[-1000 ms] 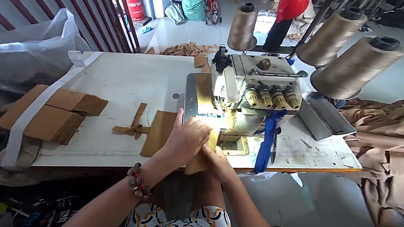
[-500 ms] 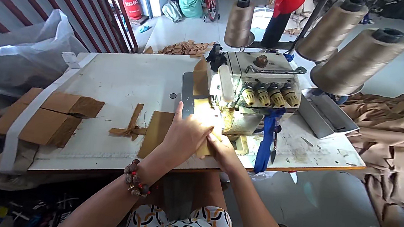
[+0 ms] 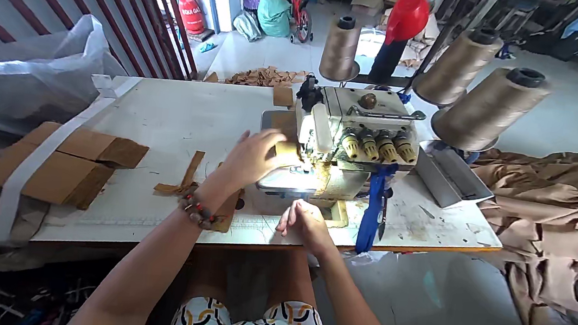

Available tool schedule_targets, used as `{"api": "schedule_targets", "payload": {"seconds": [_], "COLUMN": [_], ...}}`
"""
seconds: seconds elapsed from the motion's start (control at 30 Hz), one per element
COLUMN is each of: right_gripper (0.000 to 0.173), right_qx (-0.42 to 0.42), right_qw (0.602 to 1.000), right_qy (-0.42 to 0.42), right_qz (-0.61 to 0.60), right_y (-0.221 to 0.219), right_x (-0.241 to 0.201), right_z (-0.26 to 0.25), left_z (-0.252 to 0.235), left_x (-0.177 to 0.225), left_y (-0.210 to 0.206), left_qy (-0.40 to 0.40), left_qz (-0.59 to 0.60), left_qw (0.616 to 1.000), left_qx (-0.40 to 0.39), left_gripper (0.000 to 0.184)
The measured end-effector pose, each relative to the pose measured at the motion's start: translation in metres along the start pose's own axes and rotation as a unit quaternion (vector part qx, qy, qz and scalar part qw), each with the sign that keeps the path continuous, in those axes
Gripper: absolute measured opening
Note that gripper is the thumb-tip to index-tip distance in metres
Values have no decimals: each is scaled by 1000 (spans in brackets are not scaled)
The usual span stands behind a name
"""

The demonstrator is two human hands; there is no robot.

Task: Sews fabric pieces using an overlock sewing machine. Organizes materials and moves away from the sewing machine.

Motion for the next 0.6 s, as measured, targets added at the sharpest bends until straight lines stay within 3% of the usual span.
{"api": "schedule_targets", "payload": {"seconds": [0.07,0.13,0.23,0.4,0.53,0.57,0.6], "right_gripper": [59,62,61,55,44,52,72], "right_qx": [14,8,-4,20,22,5,-11], "right_qw": [1000,1000,1000,999,996,995,994], "right_qy": [15,20,20,12,5,1,-6], "right_qz": [-7,-9,4,27,92,102,104], "right_y": [2,0,-5,-4,-9,-14,-19], "right_x": [2,5,7,6,2,2,5], "right_z": [0,-1,-4,-3,0,1,3], "left_z": [29,56,79,83,87,85,83], "left_x": [-30,-74,-112,-114,-86,-63,-36], "left_y": [15,5,-21,-22,2,8,12], "left_qy": [59,135,119,66,21,-13,-54], "left_qz": [-6,-23,-71,-81,-25,-17,-19], "left_qw": [998,990,989,995,991,989,987], "left_qx": [35,-13,-55,-5,130,147,152], "left_gripper": [32,32,22,17,21,21,21]}}
Point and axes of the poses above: each hand's wrist, its own z-axis away from the middle knuckle, its own y-axis out of the back of the hand, x = y × z, the point moved 8 cm from there along -z, towards the middle knuckle, and after that the axes turned 11 degrees about x, right-handed, at the moved point
